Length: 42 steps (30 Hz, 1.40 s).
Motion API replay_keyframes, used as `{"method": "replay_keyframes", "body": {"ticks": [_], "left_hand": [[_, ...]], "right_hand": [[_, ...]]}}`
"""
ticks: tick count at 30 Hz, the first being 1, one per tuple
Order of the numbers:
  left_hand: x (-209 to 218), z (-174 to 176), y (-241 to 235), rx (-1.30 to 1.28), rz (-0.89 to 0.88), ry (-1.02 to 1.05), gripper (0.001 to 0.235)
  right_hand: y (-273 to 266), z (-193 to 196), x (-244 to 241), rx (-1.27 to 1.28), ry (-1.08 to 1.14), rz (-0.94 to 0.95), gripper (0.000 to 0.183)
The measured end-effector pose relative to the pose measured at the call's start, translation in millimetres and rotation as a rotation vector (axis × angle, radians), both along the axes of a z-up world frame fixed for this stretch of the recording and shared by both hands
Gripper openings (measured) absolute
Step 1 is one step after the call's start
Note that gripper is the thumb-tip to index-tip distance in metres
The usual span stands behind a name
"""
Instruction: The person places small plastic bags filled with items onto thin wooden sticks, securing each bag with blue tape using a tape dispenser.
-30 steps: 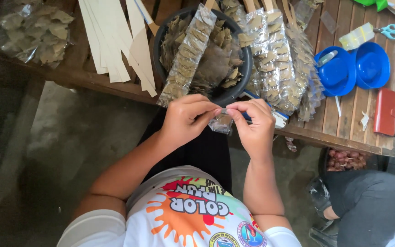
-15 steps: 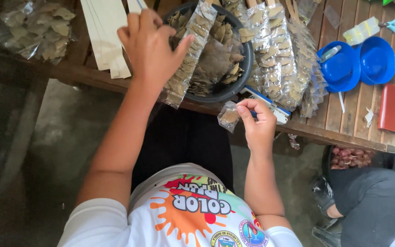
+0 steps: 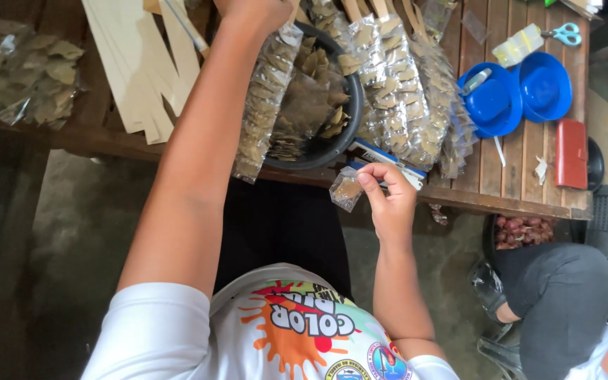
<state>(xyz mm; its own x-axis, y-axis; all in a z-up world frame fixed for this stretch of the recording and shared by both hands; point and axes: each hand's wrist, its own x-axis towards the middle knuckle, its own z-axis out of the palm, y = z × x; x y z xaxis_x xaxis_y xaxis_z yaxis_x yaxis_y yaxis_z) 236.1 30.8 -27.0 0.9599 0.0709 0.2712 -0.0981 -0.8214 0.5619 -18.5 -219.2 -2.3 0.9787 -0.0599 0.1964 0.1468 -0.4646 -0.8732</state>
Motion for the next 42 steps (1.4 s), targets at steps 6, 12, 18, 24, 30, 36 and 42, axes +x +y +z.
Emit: {"method": "replay_keyframes", "body": {"ticks": [6, 12, 18, 24, 30, 36, 42], "left_hand": [[-0.6, 8.9, -8.1, -0.137, -0.070, 0.076, 0.023], [-8.8, 33.2, -11.7, -0.285, -0.130, 0.130, 0.027], [-102.0, 139.1, -15.2, -0.673, -0.536, 0.091, 0.001], [-169.5, 155.4, -20.3, -0.643, -0.925, -0.043, 0.008], [-195.4, 94.0, -44.9, -0.862, -0.748, -0.021, 0.012], [-221.3, 32.5, -64.8, -1.089, -0.672, 0.073, 0.020], [-231.6, 28.6, -56.5, -1.085, -0.591, 0.003, 0.024]], "right_hand": [[-3.8, -1.9, 2.6, 0.002, -0.005, -0.002, 0.007], [-3.5, -3.8, 3.7, 0.014, -0.026, 0.007, 0.006], [2.7, 28.7, 1.2, 0.128, -0.142, 0.050, 0.009], [13.5, 86.7, 3.8, 0.338, -0.316, 0.159, 0.006], [39.2, 84.2, 29.0, 0.292, -0.513, 0.104, 0.017], [31.2, 62.2, 35.5, 0.391, -0.433, 0.099, 0.014], [27.7, 80.9, 18.9, 0.259, -0.183, 0.260, 0.007]]}}
